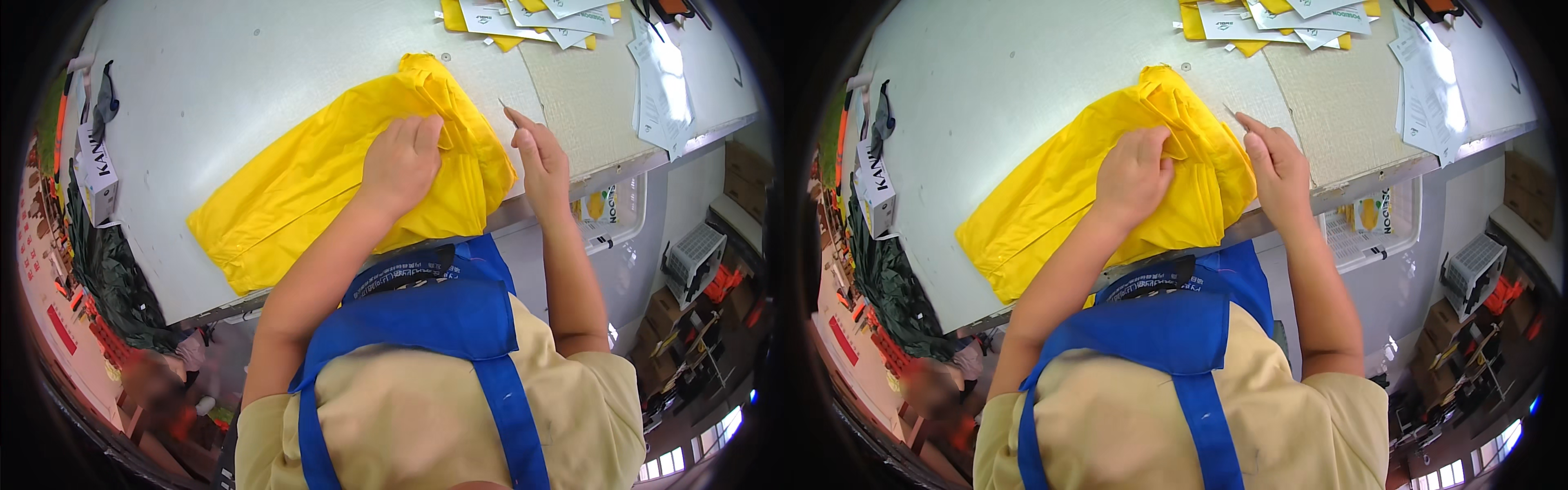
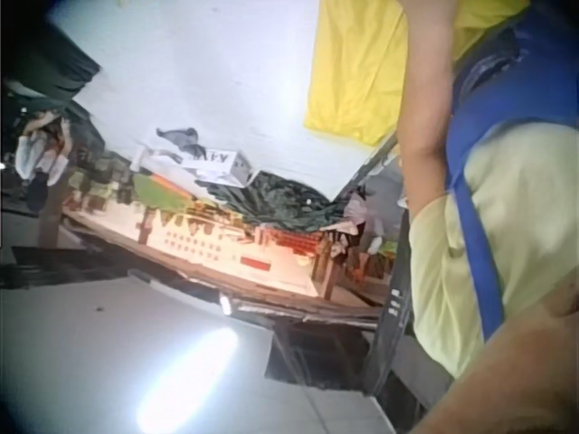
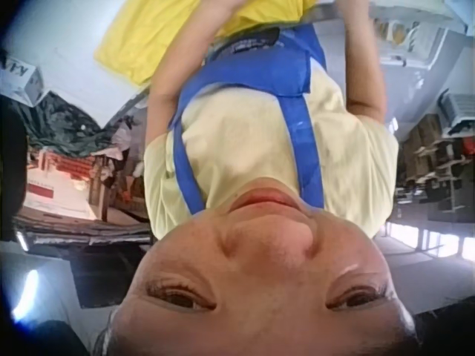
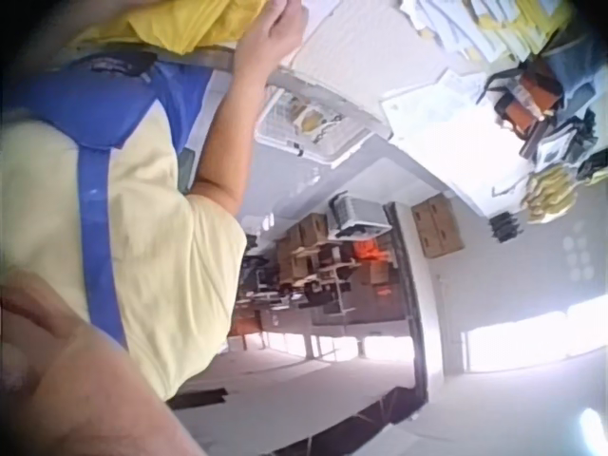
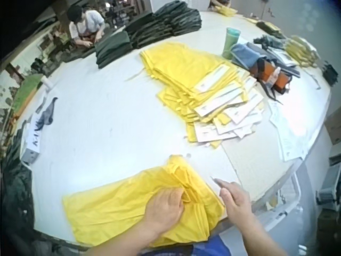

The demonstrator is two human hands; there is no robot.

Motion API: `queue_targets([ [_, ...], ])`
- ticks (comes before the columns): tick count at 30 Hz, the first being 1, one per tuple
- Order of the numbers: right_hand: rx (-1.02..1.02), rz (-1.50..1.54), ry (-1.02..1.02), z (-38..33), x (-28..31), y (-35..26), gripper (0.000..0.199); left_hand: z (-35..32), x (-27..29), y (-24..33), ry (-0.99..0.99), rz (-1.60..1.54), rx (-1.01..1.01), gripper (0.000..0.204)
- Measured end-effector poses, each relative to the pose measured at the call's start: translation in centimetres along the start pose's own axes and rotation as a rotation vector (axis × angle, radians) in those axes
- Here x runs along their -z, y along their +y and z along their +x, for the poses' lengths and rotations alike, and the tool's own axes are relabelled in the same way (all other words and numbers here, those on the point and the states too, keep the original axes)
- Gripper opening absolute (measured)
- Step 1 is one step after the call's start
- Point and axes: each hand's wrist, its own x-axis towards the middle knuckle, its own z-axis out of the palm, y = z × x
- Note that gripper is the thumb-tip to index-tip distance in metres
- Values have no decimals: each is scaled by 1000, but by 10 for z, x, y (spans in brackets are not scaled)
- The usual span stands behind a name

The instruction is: The person folds a yellow raincoat on a white table, trims loose threads with scissors, and places the folded item into a plastic basket. The person repeats this process with additional yellow raincoats.

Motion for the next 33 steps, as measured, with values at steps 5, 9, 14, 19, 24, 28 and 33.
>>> queue_targets([
  [5, 186, -129, 23, -8, -3, -13, 31, 1, 26, 4, 97, -258, 123, 27],
  [9, 436, -153, 11, -18, -19, -27, 36, -7, 33, 7, 154, -542, 420, 24],
  [14, 561, -228, 64, -18, -33, -36, 37, -12, 29, 14, 259, -446, 335, 27],
  [19, 507, -219, 106, -20, -34, -42, 37, -11, 28, 15, 299, -378, 236, 28],
  [24, 436, -230, 86, -24, -35, -46, 35, -9, 29, 10, 313, -305, 25, 29],
  [28, 319, -245, 56, -29, -32, -51, 33, -9, 27, 6, 303, -238, -159, 32],
  [33, 169, -223, 27, -33, -29, -53, 29, -11, 22, 4, 337, -249, -246, 40],
])
